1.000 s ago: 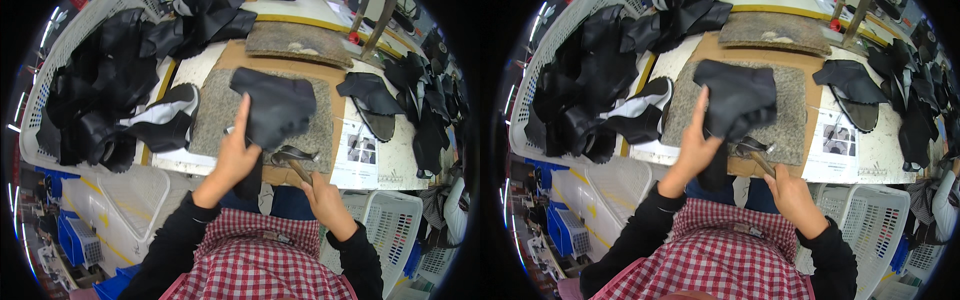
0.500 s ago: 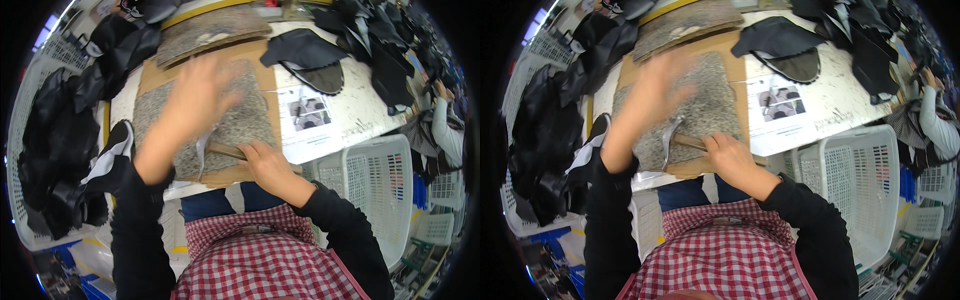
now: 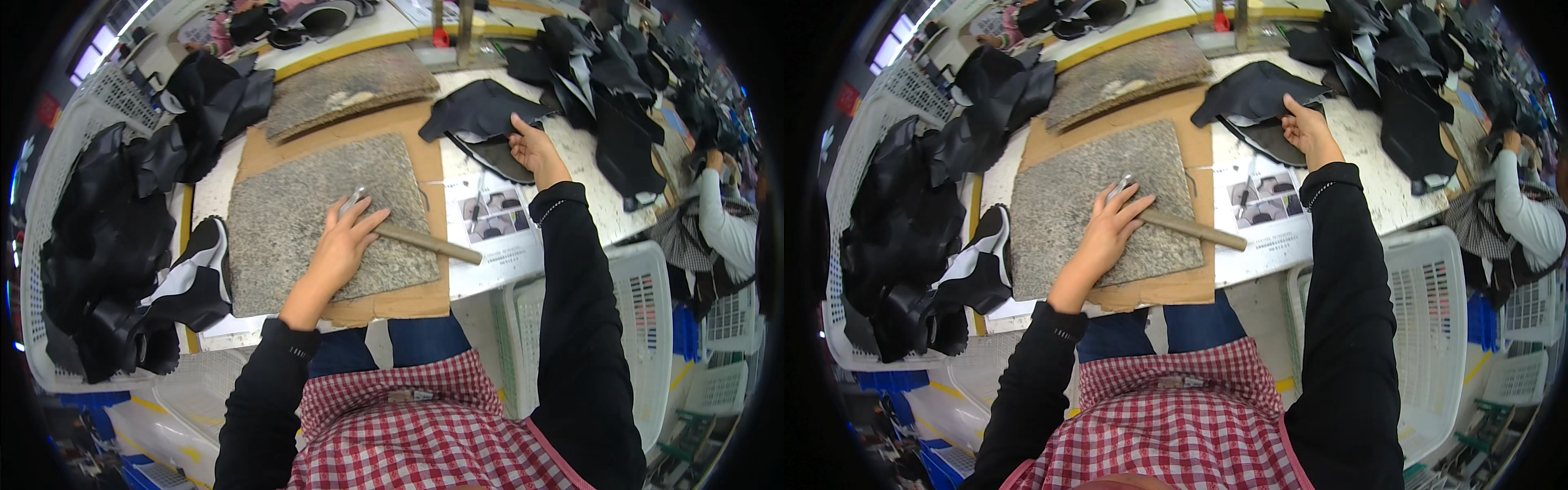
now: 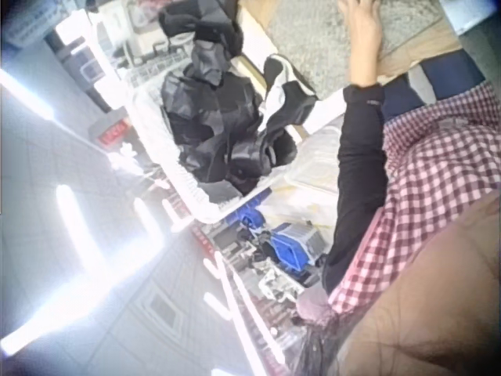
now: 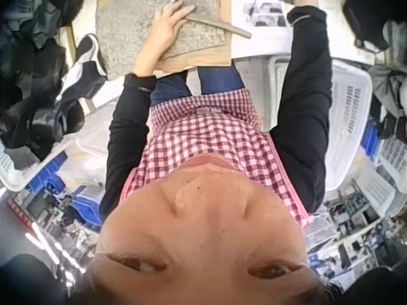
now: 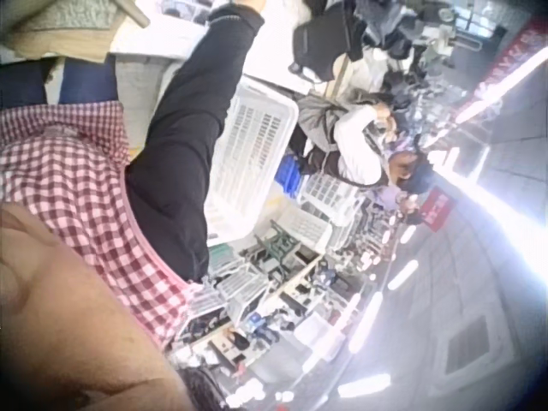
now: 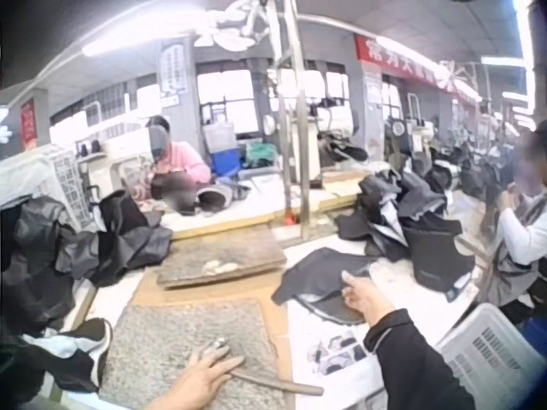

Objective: The person hammers a black shoe on a workbench, then uses a tool to adjust the sole and upper. They repeatedly inspect the shoe, reposition it, and continue hammering and adjusting the sole area.

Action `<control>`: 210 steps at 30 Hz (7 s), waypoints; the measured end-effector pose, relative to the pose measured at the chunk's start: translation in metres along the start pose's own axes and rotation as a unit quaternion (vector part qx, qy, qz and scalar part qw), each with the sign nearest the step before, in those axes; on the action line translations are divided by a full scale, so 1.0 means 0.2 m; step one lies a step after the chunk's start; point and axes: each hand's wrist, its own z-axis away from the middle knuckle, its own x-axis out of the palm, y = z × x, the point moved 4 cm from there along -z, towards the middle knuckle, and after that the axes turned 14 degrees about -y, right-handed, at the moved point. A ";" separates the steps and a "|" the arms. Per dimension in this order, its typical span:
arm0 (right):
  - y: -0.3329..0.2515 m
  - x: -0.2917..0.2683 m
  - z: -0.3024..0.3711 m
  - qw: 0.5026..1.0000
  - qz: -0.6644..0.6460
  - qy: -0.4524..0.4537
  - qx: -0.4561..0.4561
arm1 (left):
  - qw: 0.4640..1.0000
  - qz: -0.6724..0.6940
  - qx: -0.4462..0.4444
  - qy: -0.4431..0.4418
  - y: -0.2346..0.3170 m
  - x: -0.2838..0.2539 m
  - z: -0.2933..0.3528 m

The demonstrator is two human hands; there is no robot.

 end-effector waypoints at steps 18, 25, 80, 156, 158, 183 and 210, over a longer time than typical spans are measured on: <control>0.69 1.18 1.38 0.476 0.647 -0.185 -0.566 | 0.791 0.577 -0.129 0.160 0.06 -0.41 0.64; 0.74 1.11 1.53 0.666 0.590 -0.315 -0.329 | 0.847 0.528 0.028 0.050 0.15 -0.26 0.91; 0.52 0.98 1.74 0.951 0.197 -0.214 -0.102 | 0.951 0.226 0.105 0.183 0.40 -0.48 0.96; 0.46 1.34 1.29 0.923 -0.295 -0.176 -0.175 | 0.957 -0.046 0.102 0.268 0.75 -0.27 0.76; 0.52 1.38 1.31 0.914 -0.318 -0.185 -0.171 | 0.941 -0.079 0.123 0.306 0.72 -0.27 0.75; 0.03 0.81 1.36 0.823 -0.342 -0.414 -0.184 | 0.716 0.552 -0.090 0.418 -0.22 -0.19 1.60; 0.31 1.30 1.68 0.945 -0.089 -0.131 -0.285 | 0.834 -0.035 -0.405 0.372 -0.36 -0.27 1.80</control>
